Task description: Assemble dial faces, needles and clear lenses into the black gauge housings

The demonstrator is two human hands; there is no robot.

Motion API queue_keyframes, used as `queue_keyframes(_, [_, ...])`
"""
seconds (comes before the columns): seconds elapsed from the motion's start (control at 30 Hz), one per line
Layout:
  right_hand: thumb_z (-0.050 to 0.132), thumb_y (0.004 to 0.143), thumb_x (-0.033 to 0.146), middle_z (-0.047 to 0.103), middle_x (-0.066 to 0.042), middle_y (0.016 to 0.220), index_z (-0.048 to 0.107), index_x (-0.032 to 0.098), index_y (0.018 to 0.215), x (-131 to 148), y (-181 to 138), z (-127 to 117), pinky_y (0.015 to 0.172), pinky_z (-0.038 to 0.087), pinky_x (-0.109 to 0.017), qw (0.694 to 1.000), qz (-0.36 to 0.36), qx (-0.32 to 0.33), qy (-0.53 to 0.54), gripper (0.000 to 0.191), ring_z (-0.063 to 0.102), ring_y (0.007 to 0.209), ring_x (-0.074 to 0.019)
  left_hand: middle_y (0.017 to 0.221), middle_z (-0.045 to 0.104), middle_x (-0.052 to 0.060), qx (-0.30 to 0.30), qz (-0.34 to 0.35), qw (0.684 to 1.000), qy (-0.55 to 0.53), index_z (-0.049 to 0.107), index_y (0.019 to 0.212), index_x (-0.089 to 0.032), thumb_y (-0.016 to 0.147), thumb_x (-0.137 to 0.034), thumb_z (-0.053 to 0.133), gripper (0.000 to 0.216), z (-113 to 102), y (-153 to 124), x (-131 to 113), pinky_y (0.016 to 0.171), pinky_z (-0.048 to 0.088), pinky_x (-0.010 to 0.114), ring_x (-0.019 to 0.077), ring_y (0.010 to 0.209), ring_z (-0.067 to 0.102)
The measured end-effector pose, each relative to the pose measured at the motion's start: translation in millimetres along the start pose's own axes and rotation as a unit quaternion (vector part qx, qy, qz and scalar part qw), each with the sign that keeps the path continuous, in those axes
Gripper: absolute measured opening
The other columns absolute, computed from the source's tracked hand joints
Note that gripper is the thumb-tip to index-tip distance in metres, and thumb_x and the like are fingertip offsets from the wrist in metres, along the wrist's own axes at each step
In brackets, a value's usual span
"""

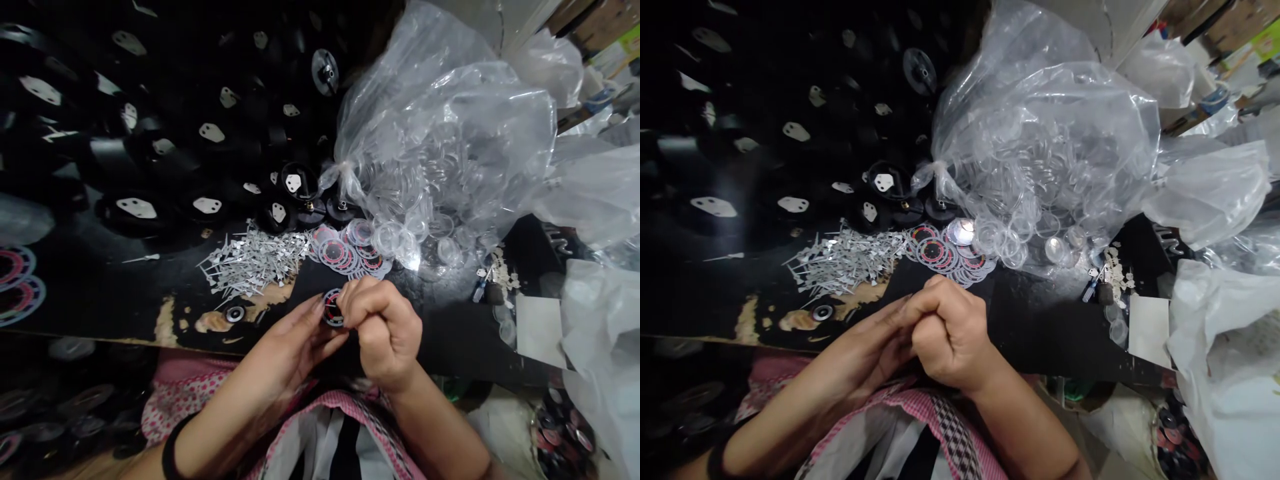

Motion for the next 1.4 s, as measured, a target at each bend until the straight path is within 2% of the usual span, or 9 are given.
queue_keyframes(0.13, [0.044,0.087,0.01,0.058,0.002,0.072,0.054,0.024,0.079,12,16,3,0.064,0.051,-0.027,0.992,-0.099,0.006,0.073,0.019,0.057,0.067,-0.0121,0.08,0.079,0.003,-0.008,0.005,1.0,0.016,0.079,0.092,-0.021,0.076,-0.028,0.084,0.019,3,-3,-3,0.071,0.061,0.024,0.0205,0.084,0.077])
queue_keyframes(0.33, [0.042,0.088,0.006,0.051,0.005,0.065,0.06,0.024,0.087,28,8,-11,0.061,0.05,-0.028,0.953,-0.184,-0.115,0.211,0.027,0.054,0.058,-0.011,0.107,0.08,0.007,-0.01,0.001,1.0,0.022,0.077,0.094,-0.018,0.078,-0.026,0.082,0.018,8,-8,-7,0.085,0.061,0.028,0.0213,0.095,0.075])
queue_keyframes(0.53, [0.049,0.086,0.013,0.061,0.002,0.072,0.061,0.023,0.082,8,10,-5,0.064,0.051,-0.026,0.992,-0.069,-0.02,0.105,0.016,0.061,0.067,-0.0122,0.098,0.082,0.007,-0.037,0.002,0.999,0.02,0.079,0.088,-0.018,0.073,-0.028,0.086,0.02,-1,-1,-4,0.074,0.063,0.027,0.0223,0.088,0.077])
queue_keyframes(0.73, [0.038,0.097,0.026,0.043,0.005,0.059,0.062,0.024,0.086,-32,-14,-94,0.058,0.043,-0.029,0.952,-0.034,-0.295,0.076,0.027,0.045,0.053,-0.0125,0.108,0.081,0.01,-0.022,-0.007,0.999,0.026,0.077,0.098,-0.017,0.084,-0.041,0.076,0.028,-4,0,-1,0.095,0.059,0.04,0.0294,0.106,0.075])
queue_keyframes(0.9, [0.037,0.098,0.027,0.045,0.005,0.061,0.061,0.022,0.094,-81,-34,-135,0.061,0.047,-0.034,0.937,0.027,-0.346,-0.028,0.025,0.049,0.054,-0.0153,0.114,0.079,0.014,-0.028,0.024,0.999,0.039,0.076,0.105,-0.015,0.085,-0.043,0.075,0.034,-11,-2,-1,0.095,0.059,0.041,0.0297,0.107,0.074])
queue_keyframes(1.0, [0.048,0.095,0.026,0.061,-0.001,0.079,0.068,0.022,0.097,-68,-40,-136,0.083,0.049,-0.042,0.93,0.037,-0.348,-0.117,0.02,0.061,0.079,-0.0211,0.112,0.079,0.011,-0.04,0.087,0.994,0.052,0.078,0.1,-0.017,0.082,-0.042,0.077,0.031,-11,-6,-9,0.093,0.061,0.04,0.0277,0.106,0.073])
queue_keyframes(1.1, [0.06,0.09,0.02,0.065,-0.005,0.103,0.071,0.023,0.1,-25,-38,-119,0.103,0.039,-0.045,0.907,-0.011,-0.358,-0.221,0.015,0.058,0.108,-0.0238,0.109,0.079,0.007,-0.054,0.146,0.985,0.071,0.079,0.096,-0.02,0.077,-0.042,0.082,0.029,-7,-12,-17,0.089,0.063,0.037,0.0257,0.104,0.072])
queue_keyframes(1.27, [0.059,0.094,0.016,0.07,-0.003,0.09,0.068,0.018,0.099,20,-8,-39,0.08,0.046,-0.034,0.965,-0.07,0.014,-0.253,0.011,0.062,0.086,-0.0183,0.115,0.079,0.006,-0.084,0.163,0.977,0.106,0.082,0.095,-0.027,0.068,-0.048,0.088,0.035,-4,-17,-19,0.083,0.064,0.03,0.0283,0.11,0.072])
queue_keyframes(1.4, [0.054,0.098,0.019,0.069,-0.006,0.088,0.067,0.014,0.094,16,6,-4,0.076,0.042,-0.036,0.932,-0.115,0.084,-0.333,0.014,0.06,0.083,-0.0215,0.13,0.074,0.002,-0.055,0.164,0.975,0.138,0.08,0.107,-0.034,0.074,-0.048,0.084,0.036,-14,-13,-18,0.088,0.061,0.027,0.0268,0.122,0.067])
Point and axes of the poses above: each hand's wrist, its own y-axis towards the middle knuckle, its own z-axis out of the palm, x = y × z, the point moved 3 cm from there along y, towards the middle knuckle
